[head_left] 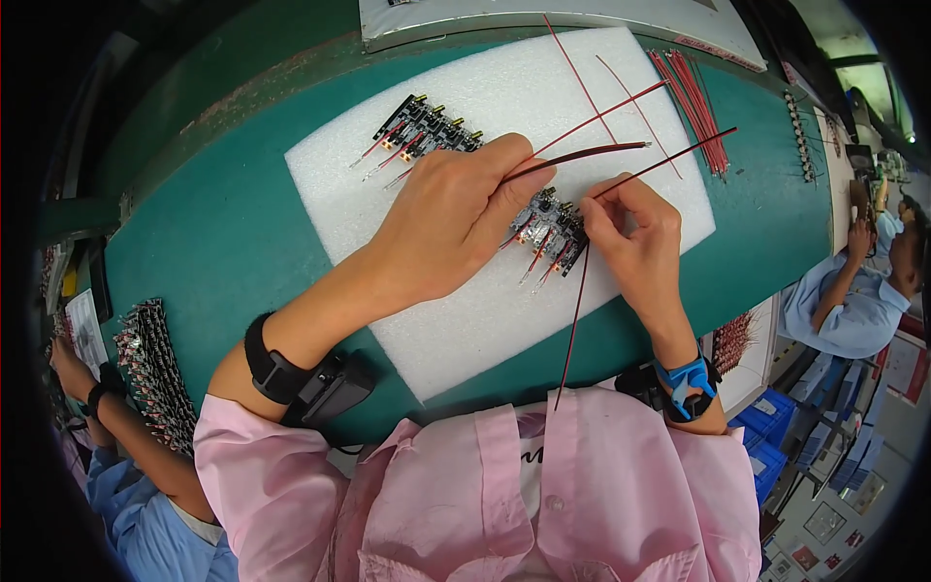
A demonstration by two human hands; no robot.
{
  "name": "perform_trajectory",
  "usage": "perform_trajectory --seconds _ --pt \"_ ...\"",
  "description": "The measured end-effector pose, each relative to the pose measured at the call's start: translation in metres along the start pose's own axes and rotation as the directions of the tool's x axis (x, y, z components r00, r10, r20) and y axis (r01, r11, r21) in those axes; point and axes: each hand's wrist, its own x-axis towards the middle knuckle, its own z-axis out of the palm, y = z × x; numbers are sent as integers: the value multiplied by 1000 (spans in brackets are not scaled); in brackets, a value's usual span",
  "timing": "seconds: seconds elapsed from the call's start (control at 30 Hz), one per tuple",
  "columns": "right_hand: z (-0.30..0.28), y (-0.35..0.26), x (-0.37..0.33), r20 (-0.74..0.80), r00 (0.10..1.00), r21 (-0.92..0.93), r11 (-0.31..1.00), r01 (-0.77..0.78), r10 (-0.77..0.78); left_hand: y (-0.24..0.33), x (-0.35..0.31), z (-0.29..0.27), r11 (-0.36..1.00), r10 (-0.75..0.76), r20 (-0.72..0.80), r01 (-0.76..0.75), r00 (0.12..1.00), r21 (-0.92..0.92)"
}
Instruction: Inserting and organizing multiple red wires into an electronic component housing at a production bench.
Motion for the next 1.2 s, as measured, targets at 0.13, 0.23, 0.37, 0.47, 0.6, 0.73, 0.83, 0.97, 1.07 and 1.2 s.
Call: perform_trajectory --seconds 0.13,0.23,0.37,0.47,0.6,0.73,0.83,0.97,1.07,1.2 --pt "1 -2 0 19 999 -45 998 34 -33 0 -1 -1 1000 6 -2 -6 1000 3" --pt "1 -3 -1 36 998 -68 996 51 -48 0 -4 -4 1000 -17 29 17 999 22" --pt "2 -4 -3 57 998 -68 997 43 -39 0 -6 -5 998 -38 69 34 997 50" --pt "4 -3 -5 49 999 -24 1000 15 -14 -1 -8 -5 999 10 32 -11 999 41" --pt "8 -3 -8 38 997 15 998 -61 61 -1 -12 -8 978 180 25 -181 983 107" --pt "10 -6 -9 35 997 10 998 -65 65 -6 -15 -7 961 230 31 -232 973 151" --pt "13 -6 -11 16 997 26 997 -78 78 -9 -16 -5 967 218 8 -217 976 133" --pt "18 -9 -14 -25 997 30 997 -77 77 -10 -19 -7 970 206 2 -204 979 131" --pt "22 -8 -17 -37 995 19 996 -89 90 -9 -22 -9 978 159 17 -160 987 130" --pt "27 -8 -19 -73 991 54 993 -106 109 -11 -24 -10 981 132 21 -134 991 138"
